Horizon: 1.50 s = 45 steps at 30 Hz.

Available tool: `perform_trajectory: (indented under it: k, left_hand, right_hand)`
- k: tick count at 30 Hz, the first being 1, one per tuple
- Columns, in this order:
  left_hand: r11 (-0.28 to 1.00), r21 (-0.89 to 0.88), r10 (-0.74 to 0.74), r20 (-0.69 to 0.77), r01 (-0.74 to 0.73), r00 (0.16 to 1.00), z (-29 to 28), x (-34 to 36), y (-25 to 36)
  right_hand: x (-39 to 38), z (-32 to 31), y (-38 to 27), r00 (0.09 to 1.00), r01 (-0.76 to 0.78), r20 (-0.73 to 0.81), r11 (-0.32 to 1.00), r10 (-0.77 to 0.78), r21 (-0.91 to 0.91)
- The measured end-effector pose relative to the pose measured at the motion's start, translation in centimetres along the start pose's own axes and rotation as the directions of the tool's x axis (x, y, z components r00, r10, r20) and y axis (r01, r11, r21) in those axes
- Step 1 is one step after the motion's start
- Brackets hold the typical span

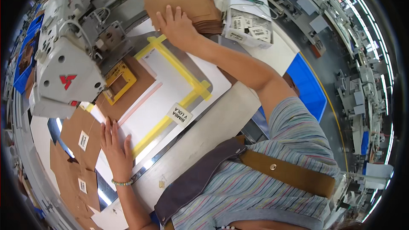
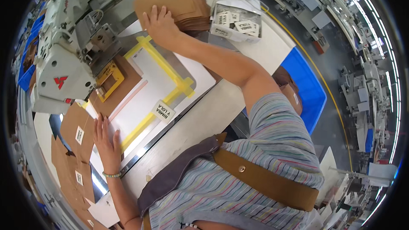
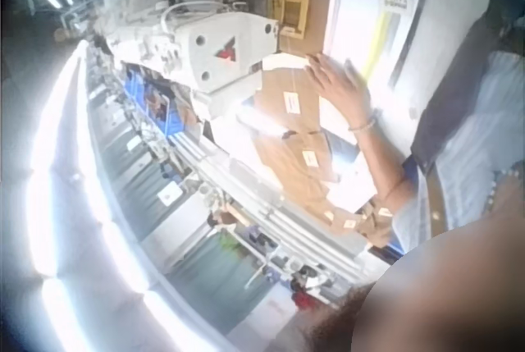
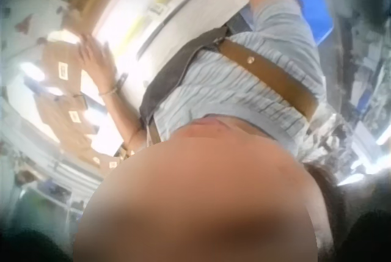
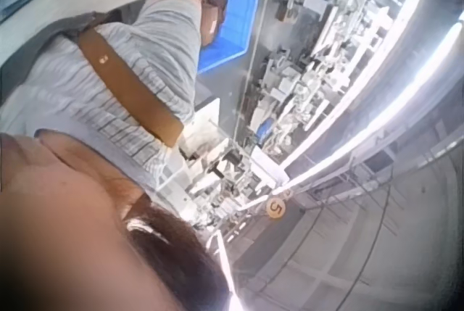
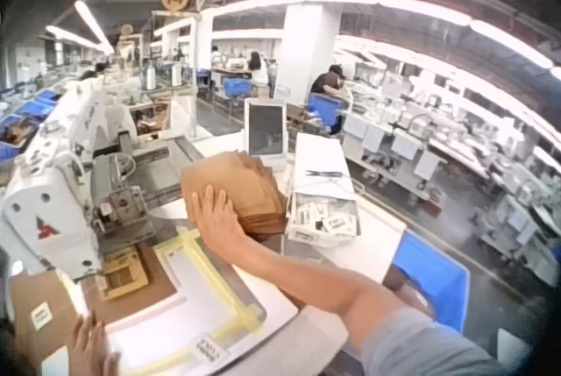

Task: Sewing brand labels onto square pieces of material using an industrial sewing machine.

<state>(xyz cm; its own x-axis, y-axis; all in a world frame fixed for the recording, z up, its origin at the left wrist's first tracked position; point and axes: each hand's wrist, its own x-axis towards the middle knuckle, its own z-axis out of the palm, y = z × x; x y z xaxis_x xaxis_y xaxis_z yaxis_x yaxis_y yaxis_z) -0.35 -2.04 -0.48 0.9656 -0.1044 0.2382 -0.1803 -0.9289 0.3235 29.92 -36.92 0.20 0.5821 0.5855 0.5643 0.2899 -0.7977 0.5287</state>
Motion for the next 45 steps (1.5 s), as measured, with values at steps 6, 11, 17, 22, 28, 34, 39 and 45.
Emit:
perform_trajectory:
  k: [6, 11, 17, 22, 28, 34, 39, 45]
  left_hand:
    - [1.000, 0.012, -0.001, 0.004, 0.001, 1.000, 0.0, 0.7, 0.4]
    - [1.000, 0.024, -0.001, -0.039, 0.002, 0.999, -0.2, 0.2, 0.5]
    - [0.998, 0.058, -0.002, 0.005, 0.002, 1.000, -0.3, 0.6, 0.4]
    - [0.999, 0.049, -0.006, 0.003, 0.006, 1.000, -0.2, 0.5, 0.2]
    - [0.996, 0.086, 0.034, 0.020, -0.036, 0.999, -0.7, 0.2, -0.2]
    - [0.996, 0.068, 0.059, 0.041, -0.062, 0.997, -1.1, 0.3, -0.5]
    - [0.998, 0.032, 0.059, -0.025, -0.058, 0.998, -0.9, 0.2, -0.9]
    - [0.994, 0.027, 0.110, -0.026, -0.109, 0.994, -1.1, 0.4, -1.0]
  right_hand:
    - [-0.3, -7.0, -1.0, 0.994, 0.075, 0.052, 0.958, -0.093, 0.276]
    - [-3.9, -7.9, -4.6, 0.929, 0.150, 0.035, 0.463, -0.367, 0.874]
    - [-5.7, -8.6, -5.5, 0.875, 0.213, 0.118, 0.592, -0.470, 0.777]
    - [-6.3, -9.4, -5.5, 0.880, 0.220, 0.110, 0.601, -0.462, 0.768]
    - [-6.5, -10.0, -5.0, 0.880, 0.206, 0.115, 0.588, -0.461, 0.782]
    - [-6.8, -10.3, -5.0, 0.884, 0.179, 0.151, 0.618, -0.443, 0.766]
    - [-7.4, -11.0, -4.4, 0.910, 0.135, 0.129, 0.573, -0.395, 0.808]
    - [-7.1, -11.3, -4.2, 0.869, 0.185, 0.107, 0.518, -0.484, 0.835]
